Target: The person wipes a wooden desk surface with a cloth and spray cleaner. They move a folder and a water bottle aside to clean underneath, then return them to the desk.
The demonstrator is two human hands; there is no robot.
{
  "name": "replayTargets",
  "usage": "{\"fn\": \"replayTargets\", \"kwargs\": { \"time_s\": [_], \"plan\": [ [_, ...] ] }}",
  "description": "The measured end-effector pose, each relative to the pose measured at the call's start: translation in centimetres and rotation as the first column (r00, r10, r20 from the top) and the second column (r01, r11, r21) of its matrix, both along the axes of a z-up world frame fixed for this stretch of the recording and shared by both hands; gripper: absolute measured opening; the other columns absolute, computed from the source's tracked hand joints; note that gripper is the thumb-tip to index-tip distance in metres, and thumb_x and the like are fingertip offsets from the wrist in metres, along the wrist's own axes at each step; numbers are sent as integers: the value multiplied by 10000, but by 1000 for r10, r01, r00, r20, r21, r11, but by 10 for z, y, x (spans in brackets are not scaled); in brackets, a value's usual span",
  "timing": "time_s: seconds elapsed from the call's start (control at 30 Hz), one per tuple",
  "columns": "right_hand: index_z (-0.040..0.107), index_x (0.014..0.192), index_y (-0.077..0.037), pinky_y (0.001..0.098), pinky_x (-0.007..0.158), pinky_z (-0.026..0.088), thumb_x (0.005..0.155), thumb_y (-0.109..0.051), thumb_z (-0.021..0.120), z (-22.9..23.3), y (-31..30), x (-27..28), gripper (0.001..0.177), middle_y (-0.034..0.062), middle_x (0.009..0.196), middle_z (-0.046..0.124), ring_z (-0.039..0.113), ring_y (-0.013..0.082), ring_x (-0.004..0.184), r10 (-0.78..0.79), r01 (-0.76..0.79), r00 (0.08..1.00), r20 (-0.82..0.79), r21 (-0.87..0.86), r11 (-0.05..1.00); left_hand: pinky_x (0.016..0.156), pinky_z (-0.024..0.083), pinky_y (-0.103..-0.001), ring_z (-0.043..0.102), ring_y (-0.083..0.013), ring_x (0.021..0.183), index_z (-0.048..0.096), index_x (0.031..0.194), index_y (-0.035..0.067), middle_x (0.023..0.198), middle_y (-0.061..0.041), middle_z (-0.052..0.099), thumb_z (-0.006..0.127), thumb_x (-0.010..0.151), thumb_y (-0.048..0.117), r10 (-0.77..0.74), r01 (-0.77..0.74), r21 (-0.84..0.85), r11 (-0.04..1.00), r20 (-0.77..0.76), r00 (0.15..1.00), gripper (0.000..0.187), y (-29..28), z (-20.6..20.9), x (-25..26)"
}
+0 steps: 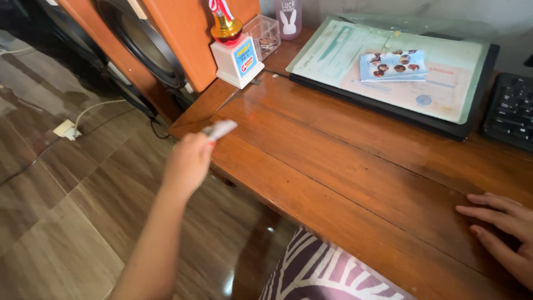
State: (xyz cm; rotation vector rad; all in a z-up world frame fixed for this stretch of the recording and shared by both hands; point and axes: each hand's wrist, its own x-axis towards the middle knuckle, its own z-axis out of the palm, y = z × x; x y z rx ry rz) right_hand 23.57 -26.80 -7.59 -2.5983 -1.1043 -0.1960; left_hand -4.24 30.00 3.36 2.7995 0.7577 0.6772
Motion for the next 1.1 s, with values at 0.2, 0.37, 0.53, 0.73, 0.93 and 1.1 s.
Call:
{"fn": "replayTargets", "kwargs": {
  "time_s": [0.2, 0.37, 0.53, 0.73, 0.93, 1.1],
  "plan": [
    [761, 1173, -209, 435, 1120, 517, 885, -282, 720, 54, 26, -27, 300, 45, 1387, 669, 608, 237, 1349, -112, 106, 989, -99, -64, 992, 704, 453, -559, 665, -377, 724, 732, 750, 110, 745, -137, 696, 672, 858, 181, -419, 419, 68, 905, -16, 908, 142, -135, 22, 33],
    [781, 1154, -231, 398, 1106, 509, 866, -305, 726, 92, 36, -41, 302, -2, 1376, 679, 622, 216, 1316, -159, 144, 976, -151, -104, 984, 672, 435, -514, 640, -306, 709, 661, 789, 155, 738, -59, 651, 732, 857, 192, -720, 742, 22, 670, 264, 642, 106, -232, 22, 49],
    [775, 1162, -232, 394, 1077, 505, 856, -321, 734, 101, 36, -46, 321, -5, 1361, 681, 630, 219, 1284, -77, 81, 981, -179, 10, 997, 741, 447, -450, 604, -269, 756, 612, 857, 108, 798, -56, 587, 729, 956, 215, -717, 743, 52, 667, 317, 621, 187, -295, 2, 57],
    [768, 1183, -229, 400, 1102, 490, 882, -299, 719, 94, 31, -48, 312, 4, 1376, 674, 609, 226, 1319, -63, 59, 990, -125, -42, 997, 650, 458, -464, 639, -308, 715, 628, 826, 120, 745, -75, 628, 782, 880, 182, -573, 693, -37, 720, 532, 624, 174, -243, -15, 24],
    [766, 1190, -238, 378, 1078, 550, 895, -309, 731, 81, 30, -42, 305, -12, 1388, 678, 660, 197, 1277, -108, 101, 992, -71, -98, 990, 660, 480, -506, 627, -396, 760, 623, 879, 48, 820, -156, 624, 715, 939, 180, -59, 90, -46, 995, 462, 885, 171, -153, -22, -24],
    [773, 1181, -240, 384, 1037, 583, 903, -307, 731, 74, 31, -37, 289, 3, 1363, 708, 699, 188, 1220, -68, 68, 997, -32, 0, 998, 705, 506, -511, 653, -386, 804, 646, 897, 72, 856, -146, 663, 678, 950, 250, 26, 2, -64, 998, 429, 903, 189, -130, -13, 17]
  ]
}}
